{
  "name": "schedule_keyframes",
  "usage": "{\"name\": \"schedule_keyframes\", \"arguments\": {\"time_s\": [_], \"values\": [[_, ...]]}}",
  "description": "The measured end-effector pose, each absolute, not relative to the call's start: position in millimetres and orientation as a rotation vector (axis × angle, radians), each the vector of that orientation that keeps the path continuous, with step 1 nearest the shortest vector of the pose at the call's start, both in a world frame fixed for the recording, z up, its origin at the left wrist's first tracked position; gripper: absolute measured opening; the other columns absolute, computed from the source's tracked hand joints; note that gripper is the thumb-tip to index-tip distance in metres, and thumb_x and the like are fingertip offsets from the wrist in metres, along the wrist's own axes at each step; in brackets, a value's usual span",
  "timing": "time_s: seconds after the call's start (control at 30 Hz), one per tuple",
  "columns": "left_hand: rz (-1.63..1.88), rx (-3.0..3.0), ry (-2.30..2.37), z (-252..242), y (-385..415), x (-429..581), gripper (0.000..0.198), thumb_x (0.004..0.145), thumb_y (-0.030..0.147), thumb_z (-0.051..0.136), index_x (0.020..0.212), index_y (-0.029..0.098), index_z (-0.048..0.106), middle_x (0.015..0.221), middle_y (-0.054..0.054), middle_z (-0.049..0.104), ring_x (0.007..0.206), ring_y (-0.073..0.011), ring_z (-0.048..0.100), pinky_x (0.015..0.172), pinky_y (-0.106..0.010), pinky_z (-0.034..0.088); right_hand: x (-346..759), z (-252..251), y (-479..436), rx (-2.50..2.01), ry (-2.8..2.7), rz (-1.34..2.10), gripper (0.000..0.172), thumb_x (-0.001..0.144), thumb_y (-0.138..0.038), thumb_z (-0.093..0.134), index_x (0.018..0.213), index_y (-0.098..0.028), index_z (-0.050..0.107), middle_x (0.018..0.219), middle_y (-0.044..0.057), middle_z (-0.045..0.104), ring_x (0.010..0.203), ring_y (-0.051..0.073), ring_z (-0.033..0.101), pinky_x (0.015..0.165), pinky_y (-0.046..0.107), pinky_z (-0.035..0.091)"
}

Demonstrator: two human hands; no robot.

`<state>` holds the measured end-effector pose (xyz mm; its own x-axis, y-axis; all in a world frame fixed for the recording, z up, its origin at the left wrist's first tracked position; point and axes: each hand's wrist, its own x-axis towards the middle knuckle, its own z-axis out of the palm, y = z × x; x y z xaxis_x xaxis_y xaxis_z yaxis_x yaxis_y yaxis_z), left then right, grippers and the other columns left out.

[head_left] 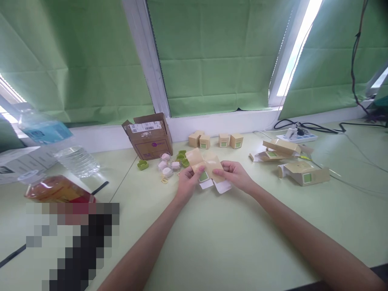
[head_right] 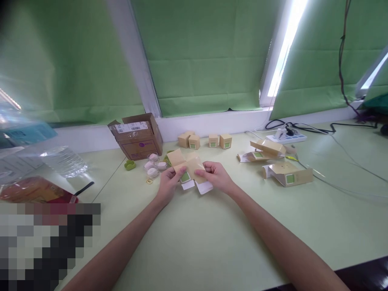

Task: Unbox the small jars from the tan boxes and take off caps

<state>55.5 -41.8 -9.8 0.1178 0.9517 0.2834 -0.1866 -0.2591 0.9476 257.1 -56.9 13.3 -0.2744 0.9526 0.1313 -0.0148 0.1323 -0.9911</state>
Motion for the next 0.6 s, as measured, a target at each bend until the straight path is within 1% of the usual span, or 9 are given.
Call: {"name": "schedule_keyframes", "arguments": {"time_s": [0.07, 0.17, 0.27, 0.33, 0.37, 0.43, 0.47, 0.53, 0.6], "values": [[1.343, 1.373, 0.844, -11.6, -40.1, 54.5, 0.039, 0.080, 0.051, 0.078, 0.095, 0.015, 0.078, 0.095, -0.008, 0.079, 0.085, -0.0218, 0.072, 0.080, -0.033, 0.056, 254.4, 11.5, -57.0, -0.974, -1.427, 1.327, 0.040, 0.073, -0.053, 0.083, 0.090, -0.019, 0.075, 0.083, 0.005, 0.078, 0.069, 0.021, 0.070, 0.058, 0.030, 0.051], [1.341, 1.395, 0.890, -14.8, -38.9, 53.9, 0.039, 0.079, 0.051, 0.079, 0.094, 0.014, 0.078, 0.090, -0.007, 0.078, 0.079, -0.0203, 0.070, 0.073, -0.030, 0.054, 250.2, 8.1, -57.4, -0.955, -1.370, 1.383, 0.038, 0.071, -0.051, 0.085, 0.086, -0.019, 0.074, 0.081, 0.004, 0.077, 0.071, 0.021, 0.070, 0.062, 0.031, 0.053], [1.354, 1.409, 0.950, -17.2, -37.9, 53.7, 0.040, 0.079, 0.052, 0.078, 0.092, 0.014, 0.077, 0.085, -0.005, 0.077, 0.072, -0.0180, 0.067, 0.066, -0.028, 0.051, 248.8, 4.8, -57.5, -0.919, -1.378, 1.407, 0.040, 0.074, -0.052, 0.083, 0.095, -0.019, 0.073, 0.085, 0.004, 0.078, 0.073, 0.020, 0.070, 0.064, 0.030, 0.053], [1.386, 1.403, 0.981, -18.0, -37.0, 53.8, 0.040, 0.078, 0.052, 0.079, 0.090, 0.014, 0.076, 0.084, -0.005, 0.077, 0.071, -0.0170, 0.065, 0.065, -0.027, 0.050, 249.7, 3.6, -57.2, -0.921, -1.436, 1.409, 0.043, 0.076, -0.054, 0.081, 0.102, -0.020, 0.071, 0.085, 0.003, 0.077, 0.070, 0.018, 0.068, 0.059, 0.028, 0.050], [1.406, 1.391, 0.989, -18.0, -36.6, 54.0, 0.040, 0.078, 0.052, 0.079, 0.089, 0.014, 0.076, 0.085, -0.005, 0.076, 0.071, -0.0168, 0.065, 0.065, -0.027, 0.050, 250.5, 3.6, -56.9, -0.938, -1.470, 1.410, 0.043, 0.077, -0.055, 0.081, 0.101, -0.020, 0.071, 0.083, 0.002, 0.077, 0.067, 0.017, 0.067, 0.055, 0.026, 0.047], [1.426, 1.359, 0.988, -17.3, -36.5, 54.7, 0.041, 0.076, 0.052, 0.080, 0.089, 0.014, 0.075, 0.083, -0.005, 0.076, 0.070, -0.0164, 0.065, 0.064, -0.026, 0.050, 252.1, 5.0, -56.0, -0.985, -1.516, 1.413, 0.041, 0.075, -0.056, 0.081, 0.093, -0.020, 0.070, 0.077, 0.001, 0.074, 0.062, 0.015, 0.064, 0.050, 0.024, 0.043], [1.417, 1.348, 0.987, -16.5, -36.7, 55.1, 0.041, 0.076, 0.053, 0.080, 0.089, 0.014, 0.074, 0.080, -0.004, 0.075, 0.067, -0.0154, 0.064, 0.061, -0.025, 0.049, 253.0, 6.5, -55.3, -1.004, -1.521, 1.416, 0.041, 0.074, -0.056, 0.082, 0.088, -0.020, 0.070, 0.075, 0.000, 0.073, 0.060, 0.015, 0.063, 0.048, 0.023, 0.042], [1.369, 1.354, 1.000, -14.6, -37.7, 55.8, 0.043, 0.076, 0.055, 0.079, 0.086, 0.014, 0.072, 0.067, -0.002, 0.070, 0.053, -0.0122, 0.058, 0.051, -0.023, 0.045, 256.7, 11.1, -52.8, -1.022, -1.495, 1.401, 0.042, 0.072, -0.057, 0.083, 0.083, -0.020, 0.069, 0.072, 0.000, 0.072, 0.056, 0.014, 0.061, 0.044, 0.022, 0.041], [1.336, 1.377, 1.038, -12.7, -38.8, 56.0, 0.044, 0.080, 0.059, 0.075, 0.079, 0.015, 0.069, 0.053, 0.002, 0.062, 0.043, -0.0096, 0.049, 0.043, -0.021, 0.038, 265.7, 17.0, -47.8, -1.031, -1.416, 1.308, 0.045, 0.070, -0.059, 0.083, 0.084, -0.019, 0.068, 0.069, 0.000, 0.071, 0.050, 0.013, 0.060, 0.040, 0.022, 0.042]]}}
